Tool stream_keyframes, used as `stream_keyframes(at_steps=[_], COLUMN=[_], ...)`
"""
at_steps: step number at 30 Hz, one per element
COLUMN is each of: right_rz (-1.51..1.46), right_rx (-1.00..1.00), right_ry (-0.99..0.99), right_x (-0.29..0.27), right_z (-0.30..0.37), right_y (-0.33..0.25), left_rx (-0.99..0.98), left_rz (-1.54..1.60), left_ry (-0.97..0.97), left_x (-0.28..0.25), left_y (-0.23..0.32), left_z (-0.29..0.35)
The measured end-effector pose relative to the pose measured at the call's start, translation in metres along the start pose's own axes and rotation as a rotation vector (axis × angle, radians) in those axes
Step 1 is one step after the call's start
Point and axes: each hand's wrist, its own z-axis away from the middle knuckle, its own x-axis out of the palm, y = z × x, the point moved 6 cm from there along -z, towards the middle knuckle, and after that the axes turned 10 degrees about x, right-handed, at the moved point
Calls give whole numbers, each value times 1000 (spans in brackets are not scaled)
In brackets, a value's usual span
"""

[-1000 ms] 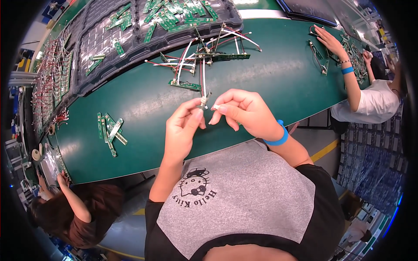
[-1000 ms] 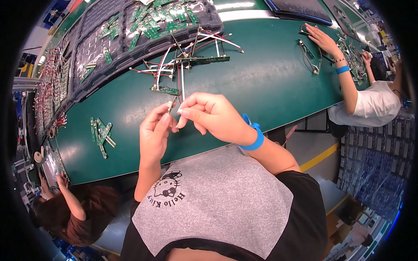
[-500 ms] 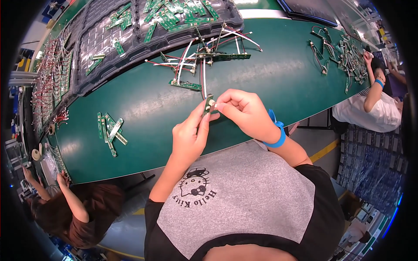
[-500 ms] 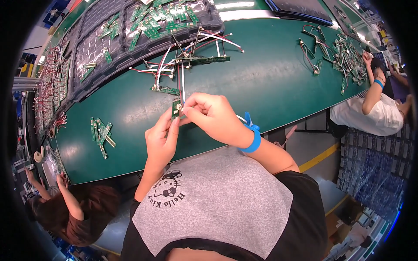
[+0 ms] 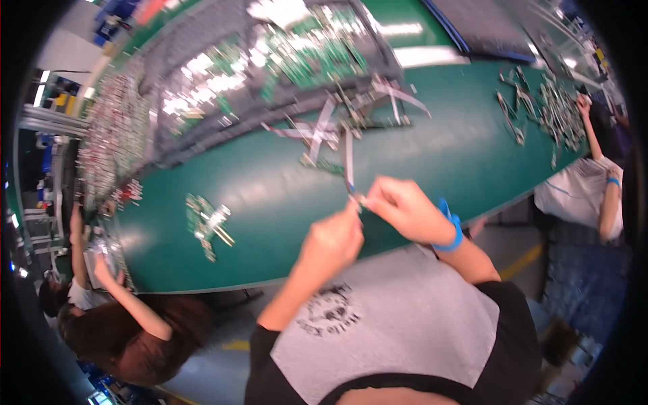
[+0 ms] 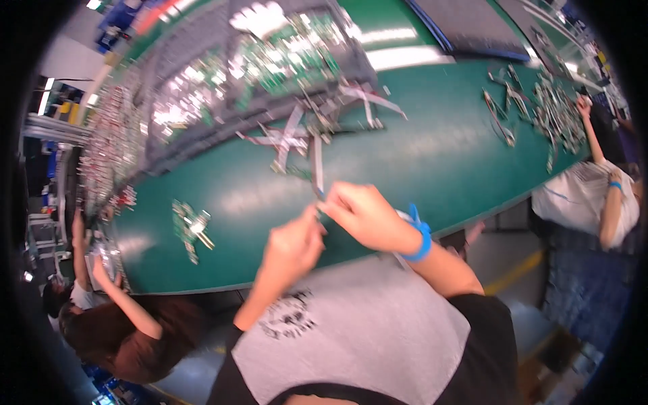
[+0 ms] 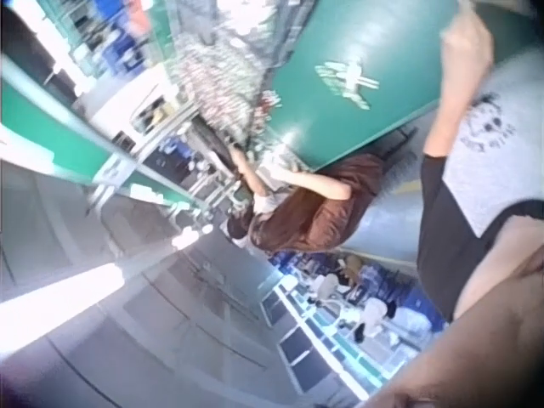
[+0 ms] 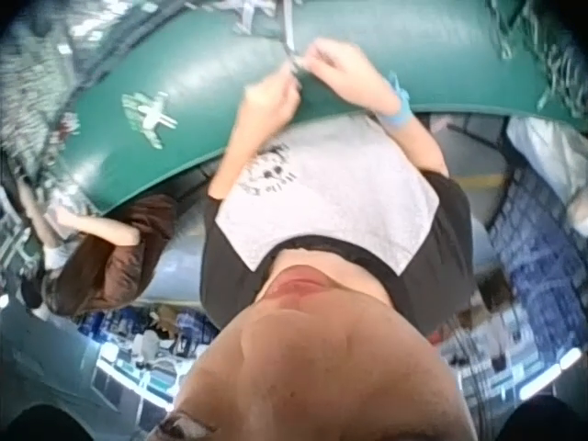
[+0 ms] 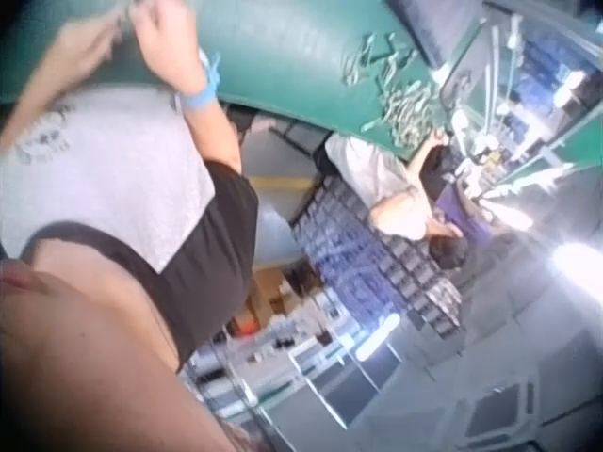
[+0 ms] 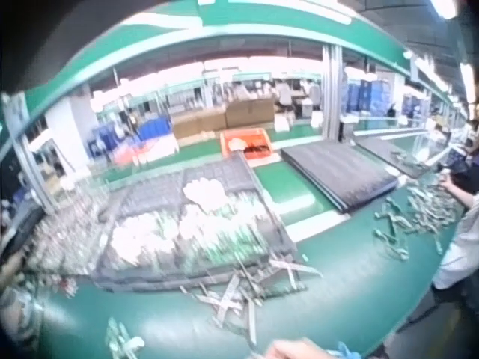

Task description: The person connects wire harnesses to printed circuit boards by hand at an assembly station.

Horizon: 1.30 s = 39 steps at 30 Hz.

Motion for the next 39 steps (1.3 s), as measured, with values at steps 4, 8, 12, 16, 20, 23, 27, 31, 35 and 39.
stream_keyframes(at_steps=[4, 8, 12, 16, 20, 23, 27, 31, 35, 39], right_rz=[-86, -303, -225, -183, -194, -229, -264, -318, -351, -245], right_rx=[31, 155, 161, 159, 159, 187, 197, 194, 186, 161], right_ry=[-14, -181, -105, -101, -106, -138, -174, -195, -180, -158], right_x=[1, 6, 4, 11, 12, 13, 15, 16, 14, 11], right_z=[-1, 6, 4, -1, -6, -6, -7, -6, -6, -1], right_y=[17, 25, 25, 15, 17, 22, 22, 16, 17, 21], left_rx=[1, -46, -139, -46, -57, -91, -126, -143, -142, -219], left_rz=[207, 326, 236, 17, 61, 48, 118, 161, 242, 405], left_ry=[10, -26, -137, -101, -73, -72, -61, 37, -44, -16], left_x=[10, 15, 11, -1, -5, -2, -2, 0, 4, 2], left_y=[-5, -6, -10, -15, -19, -20, -20, -21, -23, -23], left_z=[1, 7, 0, -9, -9, -7, -6, -4, -2, -2])
